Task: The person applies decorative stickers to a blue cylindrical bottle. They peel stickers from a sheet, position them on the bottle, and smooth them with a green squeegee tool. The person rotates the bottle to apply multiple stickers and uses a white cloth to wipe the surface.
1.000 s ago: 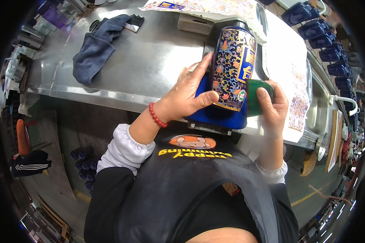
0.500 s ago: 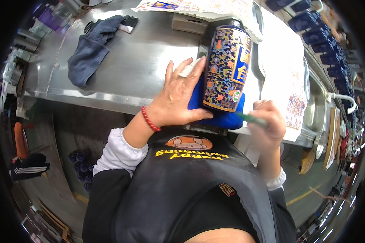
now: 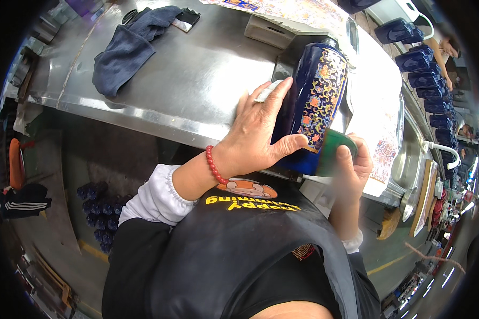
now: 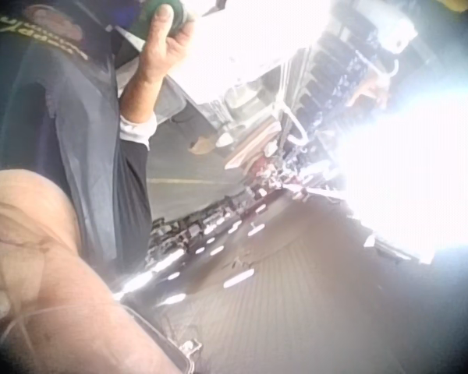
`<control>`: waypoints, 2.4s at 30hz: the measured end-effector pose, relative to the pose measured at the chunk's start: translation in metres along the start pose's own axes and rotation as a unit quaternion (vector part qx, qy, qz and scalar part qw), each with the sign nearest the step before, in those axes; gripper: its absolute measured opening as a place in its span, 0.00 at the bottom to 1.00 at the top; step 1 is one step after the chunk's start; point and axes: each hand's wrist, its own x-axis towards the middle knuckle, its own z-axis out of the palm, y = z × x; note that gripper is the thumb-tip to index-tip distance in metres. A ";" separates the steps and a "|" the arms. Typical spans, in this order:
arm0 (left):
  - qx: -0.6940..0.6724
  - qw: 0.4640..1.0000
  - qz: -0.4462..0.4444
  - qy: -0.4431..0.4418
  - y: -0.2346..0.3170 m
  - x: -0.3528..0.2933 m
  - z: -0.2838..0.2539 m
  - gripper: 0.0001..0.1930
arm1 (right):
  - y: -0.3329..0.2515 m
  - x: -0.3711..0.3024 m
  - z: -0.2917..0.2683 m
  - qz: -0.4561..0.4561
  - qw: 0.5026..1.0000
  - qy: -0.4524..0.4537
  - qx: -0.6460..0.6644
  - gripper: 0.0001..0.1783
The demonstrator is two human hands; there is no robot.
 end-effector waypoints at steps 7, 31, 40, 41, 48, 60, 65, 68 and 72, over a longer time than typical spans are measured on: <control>-0.064 0.997 -0.017 -0.039 -0.004 0.001 -0.005 0.53 | -0.001 0.002 -0.003 -0.008 1.000 0.003 -0.005 0.08; -0.225 0.962 -0.157 -0.009 0.011 0.012 -0.015 0.34 | -0.053 0.012 0.009 0.093 0.994 -0.039 -0.051 0.12; -0.205 0.971 -0.114 0.037 0.011 0.013 -0.011 0.32 | -0.087 0.036 0.029 -0.009 0.954 -0.142 -0.265 0.12; -0.204 0.972 -0.109 0.042 0.009 0.012 -0.011 0.32 | -0.090 0.039 0.031 -0.012 0.945 -0.155 -0.289 0.12; -0.185 0.979 -0.055 0.069 0.003 0.010 -0.011 0.29 | -0.105 0.047 0.046 -0.054 0.907 -0.186 -0.375 0.11; -0.228 0.969 -0.095 0.005 0.000 0.005 -0.022 0.27 | -0.109 0.046 0.056 -0.026 0.893 -0.185 -0.410 0.11; -0.231 0.967 -0.103 0.006 -0.002 0.004 -0.023 0.27 | -0.107 0.046 0.058 0.002 0.905 -0.160 -0.393 0.11; -0.231 0.967 -0.105 0.004 -0.002 0.004 -0.023 0.27 | -0.107 0.045 0.059 0.024 0.898 -0.180 -0.402 0.12; -0.224 0.968 -0.111 0.003 -0.003 0.003 -0.022 0.27 | -0.108 0.044 0.055 -0.003 0.898 -0.179 -0.402 0.12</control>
